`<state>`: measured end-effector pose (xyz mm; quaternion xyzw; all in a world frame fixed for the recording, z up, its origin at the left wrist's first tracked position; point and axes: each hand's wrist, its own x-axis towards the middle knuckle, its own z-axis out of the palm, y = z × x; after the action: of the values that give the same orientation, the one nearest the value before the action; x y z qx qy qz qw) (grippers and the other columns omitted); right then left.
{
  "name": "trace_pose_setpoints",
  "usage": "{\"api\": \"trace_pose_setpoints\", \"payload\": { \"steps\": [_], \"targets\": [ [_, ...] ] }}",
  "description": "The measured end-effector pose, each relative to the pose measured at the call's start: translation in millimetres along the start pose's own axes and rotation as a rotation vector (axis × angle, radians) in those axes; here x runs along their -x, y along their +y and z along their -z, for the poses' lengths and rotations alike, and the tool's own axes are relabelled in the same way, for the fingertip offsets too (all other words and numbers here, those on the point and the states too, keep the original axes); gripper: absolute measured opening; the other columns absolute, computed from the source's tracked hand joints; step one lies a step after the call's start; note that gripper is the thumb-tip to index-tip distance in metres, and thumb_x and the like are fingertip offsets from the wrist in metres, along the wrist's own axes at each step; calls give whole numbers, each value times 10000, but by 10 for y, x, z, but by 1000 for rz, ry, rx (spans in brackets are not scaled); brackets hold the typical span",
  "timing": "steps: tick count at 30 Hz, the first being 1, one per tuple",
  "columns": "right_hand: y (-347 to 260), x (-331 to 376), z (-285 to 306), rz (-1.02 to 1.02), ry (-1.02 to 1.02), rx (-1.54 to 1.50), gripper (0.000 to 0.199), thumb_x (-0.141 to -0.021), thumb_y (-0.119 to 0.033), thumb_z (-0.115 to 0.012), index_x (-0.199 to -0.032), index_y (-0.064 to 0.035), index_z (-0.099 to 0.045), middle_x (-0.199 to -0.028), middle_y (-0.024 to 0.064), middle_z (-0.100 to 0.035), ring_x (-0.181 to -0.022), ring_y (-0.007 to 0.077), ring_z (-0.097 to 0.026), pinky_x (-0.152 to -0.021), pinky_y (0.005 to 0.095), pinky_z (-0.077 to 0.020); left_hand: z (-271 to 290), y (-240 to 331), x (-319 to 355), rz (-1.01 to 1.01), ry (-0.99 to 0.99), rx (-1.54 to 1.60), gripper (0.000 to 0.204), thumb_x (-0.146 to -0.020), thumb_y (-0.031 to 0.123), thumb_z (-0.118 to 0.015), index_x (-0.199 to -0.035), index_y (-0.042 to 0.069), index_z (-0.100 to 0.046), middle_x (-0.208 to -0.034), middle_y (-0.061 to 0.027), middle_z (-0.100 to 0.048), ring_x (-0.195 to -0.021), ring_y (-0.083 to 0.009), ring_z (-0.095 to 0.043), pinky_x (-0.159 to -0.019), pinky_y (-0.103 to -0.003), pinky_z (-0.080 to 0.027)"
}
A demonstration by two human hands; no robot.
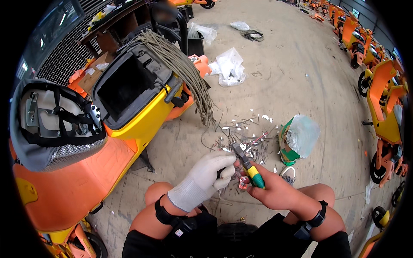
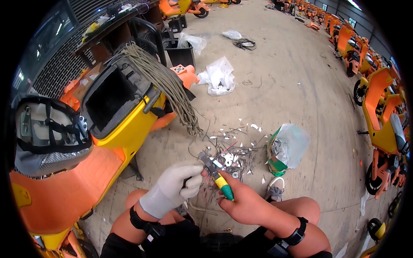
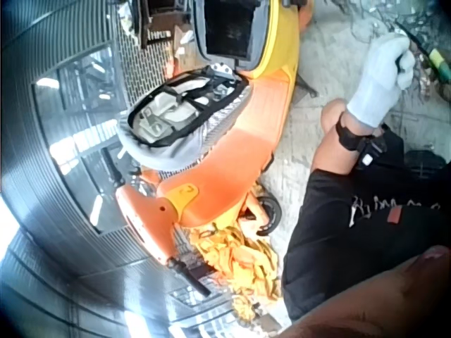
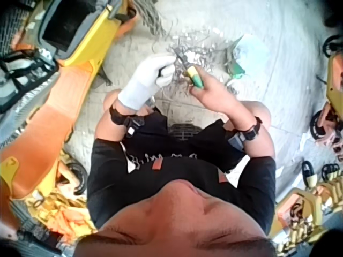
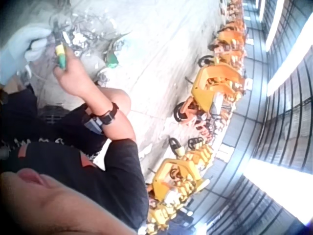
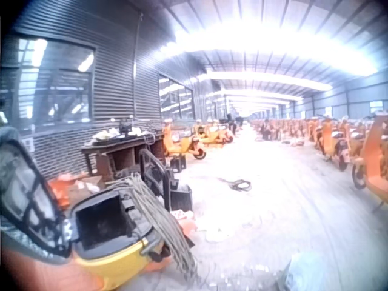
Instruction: The person uses pliers to cut and pull wires from a bundle while working on a scooter.
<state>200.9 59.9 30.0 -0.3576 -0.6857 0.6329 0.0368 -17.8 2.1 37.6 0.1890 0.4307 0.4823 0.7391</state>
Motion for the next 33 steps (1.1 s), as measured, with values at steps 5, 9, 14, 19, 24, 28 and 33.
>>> {"api": "trace_pose_setpoints", "payload": {
  "steps": [5, 9, 14, 19, 24, 28, 33],
  "targets": [
    [154, -70, -3, 83, -40, -169, 701, -934, -95, -618, -1553, -5, -301, -1192, 143, -635, -1051, 213, -614, -909, 339, -511, -52, 62, 29, 12, 6, 5, 184, -1055, 185, -475, -946, 52, -540, -672, 33, -401, -509, -60, -321, -506, -238, -261],
    [156, -76, -22, 79, -85, -196, 491, -931, -85, -624, -1392, -2, -478, -1100, 105, -629, -995, 187, -602, -873, 321, -507, 11, 1, 43, -33, -7, -39, 199, -1060, 196, -471, -1002, 31, -566, -679, 39, -379, -536, -57, -314, -518, -226, -252],
    [106, -59, 0, 14, -102, -267, 409, -932, -105, -634, -1315, -10, -523, -1042, 101, -624, -954, 178, -593, -859, 322, -502, 44, -52, -11, -36, 27, -28, 212, -1033, 183, -496, -984, -5, -581, -663, 29, -416, -497, -55, -318, -474, -233, -244],
    [232, -100, -14, 107, -51, -197, 470, -937, -115, -638, -1367, 1, -486, -1103, 97, -623, -978, 181, -590, -871, 326, -503, -19, 5, -4, -6, 23, -12, 186, -1054, 189, -475, -974, 45, -561, -667, 35, -409, -510, -63, -334, -511, -233, -266],
    [121, -61, 18, 34, -87, -229, 459, -940, -92, -624, -1365, 0, -478, -1126, 71, -627, -950, 144, -588, -821, 303, -509, 18, -6, -18, -4, -26, 16, 198, -1056, 192, -465, -997, 39, -575, -655, 35, -425, -485, -70, -336, -492, -242, -272],
    [11, -8, 52, -58, -116, -199, 411, -933, -66, -606, -1326, -12, -494, -1096, 49, -627, -895, 130, -588, -755, 292, -507, 59, -44, -49, 75, 0, 111, 201, -1039, 179, -487, -960, 24, -589, -606, 26, -422, -424, -76, -316, -427, -255, -249],
    [67, 7, 49, -62, -135, -339, 311, -914, -41, -585, -1221, -25, -539, -998, 38, -615, -830, 128, -588, -718, 300, -507, 37, 19, -4, 85, -66, 79, 221, -1060, 199, -458, -967, 40, -580, -612, 55, -391, -453, -71, -322, -486, -246, -269]
  ]
}}
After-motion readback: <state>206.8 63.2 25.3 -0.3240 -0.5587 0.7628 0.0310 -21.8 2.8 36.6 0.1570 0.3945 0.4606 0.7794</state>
